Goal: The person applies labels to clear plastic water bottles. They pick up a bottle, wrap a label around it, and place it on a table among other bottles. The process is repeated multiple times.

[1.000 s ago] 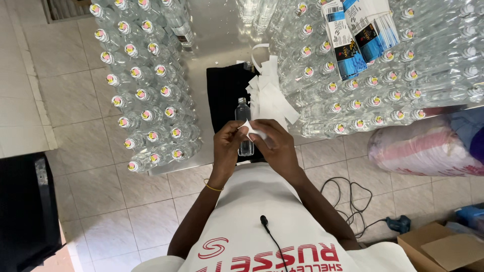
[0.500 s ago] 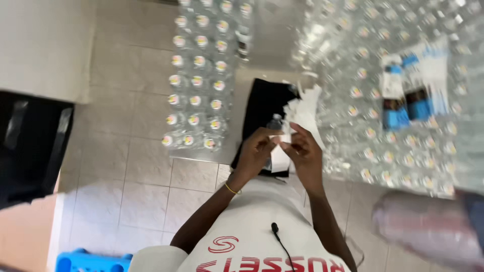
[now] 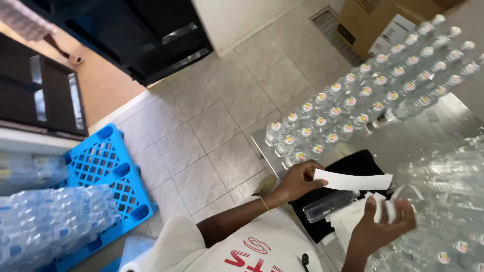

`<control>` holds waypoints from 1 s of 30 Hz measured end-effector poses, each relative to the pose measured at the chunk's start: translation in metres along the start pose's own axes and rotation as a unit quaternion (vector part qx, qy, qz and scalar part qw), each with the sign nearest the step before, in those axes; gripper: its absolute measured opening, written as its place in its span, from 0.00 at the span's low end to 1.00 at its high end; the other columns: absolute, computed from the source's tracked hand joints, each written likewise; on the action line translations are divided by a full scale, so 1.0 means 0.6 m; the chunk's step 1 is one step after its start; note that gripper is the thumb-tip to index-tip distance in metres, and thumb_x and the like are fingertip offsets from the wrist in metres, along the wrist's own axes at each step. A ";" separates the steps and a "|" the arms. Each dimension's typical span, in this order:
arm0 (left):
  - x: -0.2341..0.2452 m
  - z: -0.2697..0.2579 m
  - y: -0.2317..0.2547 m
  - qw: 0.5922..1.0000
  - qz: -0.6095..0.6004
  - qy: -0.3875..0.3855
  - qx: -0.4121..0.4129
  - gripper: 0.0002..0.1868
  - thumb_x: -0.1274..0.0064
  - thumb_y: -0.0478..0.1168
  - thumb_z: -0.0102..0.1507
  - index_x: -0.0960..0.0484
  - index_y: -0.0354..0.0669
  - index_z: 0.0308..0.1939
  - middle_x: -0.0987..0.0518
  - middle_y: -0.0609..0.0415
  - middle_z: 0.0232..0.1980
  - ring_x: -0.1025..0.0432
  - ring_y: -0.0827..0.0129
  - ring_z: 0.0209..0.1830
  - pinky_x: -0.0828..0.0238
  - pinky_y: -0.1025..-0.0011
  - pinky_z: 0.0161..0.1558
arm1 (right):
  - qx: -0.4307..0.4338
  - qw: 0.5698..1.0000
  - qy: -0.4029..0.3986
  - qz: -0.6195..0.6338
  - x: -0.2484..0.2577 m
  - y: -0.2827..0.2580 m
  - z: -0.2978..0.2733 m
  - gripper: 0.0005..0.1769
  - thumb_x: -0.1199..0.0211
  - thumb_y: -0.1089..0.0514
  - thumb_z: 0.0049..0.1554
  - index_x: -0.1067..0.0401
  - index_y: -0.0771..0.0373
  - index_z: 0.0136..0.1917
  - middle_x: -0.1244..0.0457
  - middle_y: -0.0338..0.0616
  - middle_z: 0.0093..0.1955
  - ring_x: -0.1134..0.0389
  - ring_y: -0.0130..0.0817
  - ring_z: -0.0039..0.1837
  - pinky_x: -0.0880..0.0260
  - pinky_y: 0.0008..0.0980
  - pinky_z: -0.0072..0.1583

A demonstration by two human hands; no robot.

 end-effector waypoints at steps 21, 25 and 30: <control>-0.083 -0.052 -0.014 0.987 -0.079 -0.135 0.045 0.15 0.33 0.31 0.66 0.13 0.36 0.58 0.10 0.48 0.42 0.17 0.71 0.42 0.19 0.71 0.49 | 0.344 0.865 -0.110 -0.349 0.021 -0.094 -0.085 0.22 0.27 0.59 0.63 0.24 0.72 0.66 0.31 0.60 0.66 0.26 0.57 0.65 0.21 0.49 0.62; -0.078 -0.054 0.026 0.987 -0.052 -0.148 0.044 0.08 0.37 0.32 0.70 0.13 0.34 0.53 0.09 0.42 0.38 0.13 0.61 0.40 0.18 0.67 0.50 | 0.230 0.906 -0.082 -0.346 0.020 -0.081 -0.100 0.21 0.29 0.61 0.64 0.24 0.72 0.68 0.31 0.56 0.68 0.30 0.49 0.71 0.26 0.47 0.69; -0.090 -0.054 0.032 0.980 -0.049 -0.182 0.062 0.07 0.39 0.31 0.70 0.13 0.32 0.52 0.10 0.40 0.38 0.13 0.61 0.40 0.17 0.65 0.50 | 0.204 0.939 -0.089 -0.264 0.031 -0.047 -0.121 0.22 0.29 0.65 0.64 0.24 0.68 0.71 0.28 0.55 0.65 0.24 0.54 0.66 0.19 0.48 0.61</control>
Point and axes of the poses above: each hand's wrist, its own z-axis towards the middle knuckle, its own x-axis out of the back of the hand, y = z × x, the point moved 2 cm from there along z, towards the middle knuckle
